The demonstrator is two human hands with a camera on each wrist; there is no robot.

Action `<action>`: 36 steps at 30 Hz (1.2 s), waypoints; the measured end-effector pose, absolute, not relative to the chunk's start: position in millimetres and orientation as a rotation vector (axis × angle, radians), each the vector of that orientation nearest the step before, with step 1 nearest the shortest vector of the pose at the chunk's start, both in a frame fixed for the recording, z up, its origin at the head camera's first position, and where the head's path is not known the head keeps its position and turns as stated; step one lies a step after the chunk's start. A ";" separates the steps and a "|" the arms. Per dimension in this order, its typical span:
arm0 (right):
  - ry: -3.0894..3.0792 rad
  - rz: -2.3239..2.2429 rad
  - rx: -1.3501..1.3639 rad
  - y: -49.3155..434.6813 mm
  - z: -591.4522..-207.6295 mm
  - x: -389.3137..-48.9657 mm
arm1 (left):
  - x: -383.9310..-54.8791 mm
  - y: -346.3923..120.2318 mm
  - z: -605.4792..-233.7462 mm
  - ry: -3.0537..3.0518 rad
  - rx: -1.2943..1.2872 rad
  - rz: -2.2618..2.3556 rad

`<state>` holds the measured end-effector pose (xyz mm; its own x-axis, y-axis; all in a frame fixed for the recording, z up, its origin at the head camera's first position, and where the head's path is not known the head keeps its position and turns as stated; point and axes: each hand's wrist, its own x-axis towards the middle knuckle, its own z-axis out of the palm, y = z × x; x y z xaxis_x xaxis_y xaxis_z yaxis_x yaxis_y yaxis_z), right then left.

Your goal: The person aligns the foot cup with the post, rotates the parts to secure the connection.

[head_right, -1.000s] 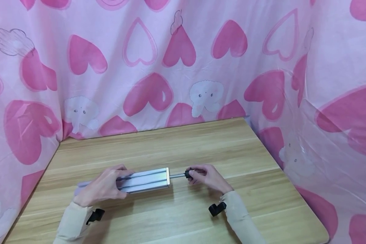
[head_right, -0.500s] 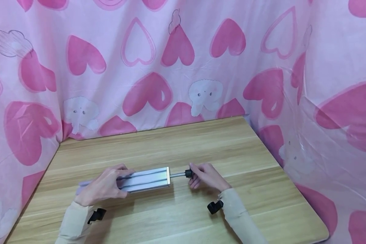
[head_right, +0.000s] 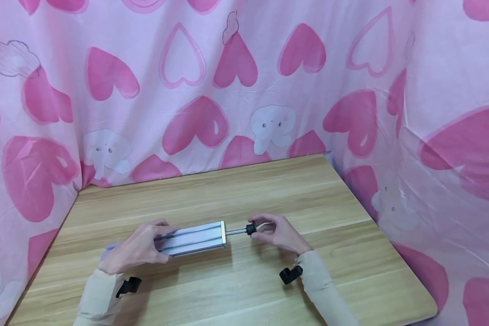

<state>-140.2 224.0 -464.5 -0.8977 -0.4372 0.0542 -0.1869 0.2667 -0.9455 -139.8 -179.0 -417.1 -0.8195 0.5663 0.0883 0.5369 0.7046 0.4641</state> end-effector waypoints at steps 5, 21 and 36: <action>2.352 -1.630 -0.552 224.4 -469.3 -144.5 | -140.6 -179.8 -418.6 2.844 0.917 0.750; 2.187 -1.650 -0.440 210.2 -470.9 -152.8 | -142.9 -182.8 -417.8 2.856 0.912 0.776; 2.295 -1.710 -0.684 211.2 -472.1 -146.0 | -142.4 -187.7 -420.1 2.861 0.853 0.778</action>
